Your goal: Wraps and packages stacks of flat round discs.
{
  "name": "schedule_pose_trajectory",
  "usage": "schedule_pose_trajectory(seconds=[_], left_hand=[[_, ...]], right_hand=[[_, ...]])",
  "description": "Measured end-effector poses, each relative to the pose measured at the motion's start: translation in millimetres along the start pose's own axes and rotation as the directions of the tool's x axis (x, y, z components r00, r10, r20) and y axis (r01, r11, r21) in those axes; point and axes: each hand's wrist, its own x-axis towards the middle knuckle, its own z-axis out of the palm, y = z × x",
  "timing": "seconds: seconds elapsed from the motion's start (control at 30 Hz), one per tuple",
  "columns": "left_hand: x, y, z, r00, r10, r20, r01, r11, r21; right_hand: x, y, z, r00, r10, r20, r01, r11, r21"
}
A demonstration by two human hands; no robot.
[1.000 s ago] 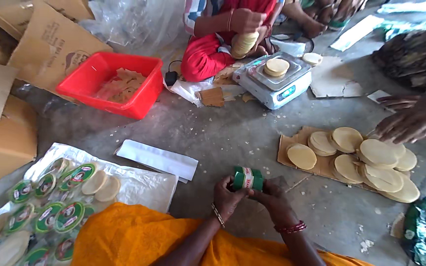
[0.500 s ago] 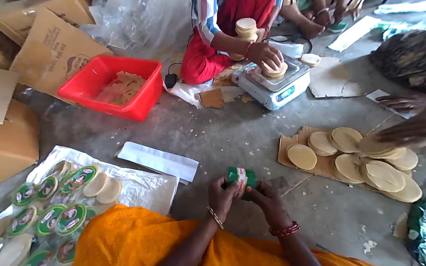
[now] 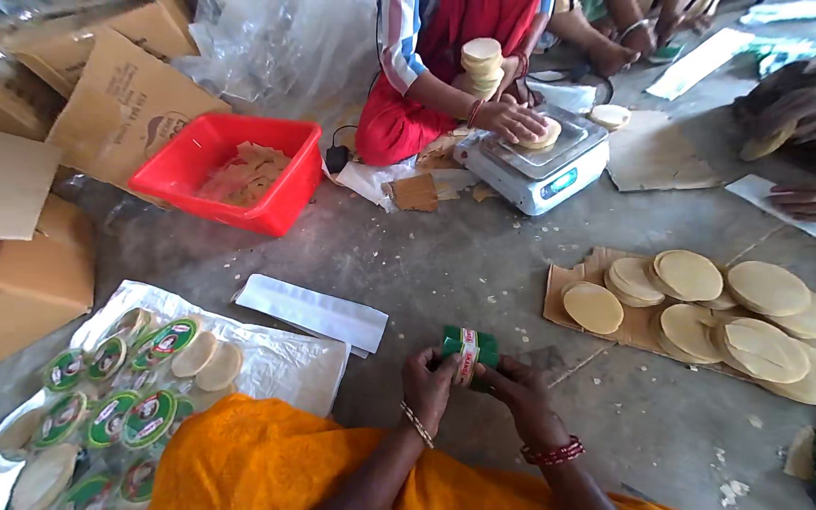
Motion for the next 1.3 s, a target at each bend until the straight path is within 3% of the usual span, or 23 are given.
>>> schedule_pose_trajectory(seconds=[0.27,0.43,0.67,1.3], left_hand=[[1,-1,0,1.000,0.017,-0.004,-0.017,1.000,0.014],[-2,6,0,0.997,-0.071,0.001,0.071,0.997,0.000],[-3,3,6,0.999,-0.041,-0.017,0.040,0.999,-0.036],[-5,-8,14,0.999,-0.002,-0.050,0.000,0.999,-0.045]], right_hand=[[-1,-5,0,0.999,-0.022,-0.046,0.021,1.000,-0.007],[0,-5,-1,0.993,0.041,-0.110,-0.035,0.998,0.060],[1,-6,3,0.985,0.035,-0.169,-0.021,0.996,0.083],[9,3,7,0.968,-0.009,-0.249,-0.002,0.999,-0.043]])
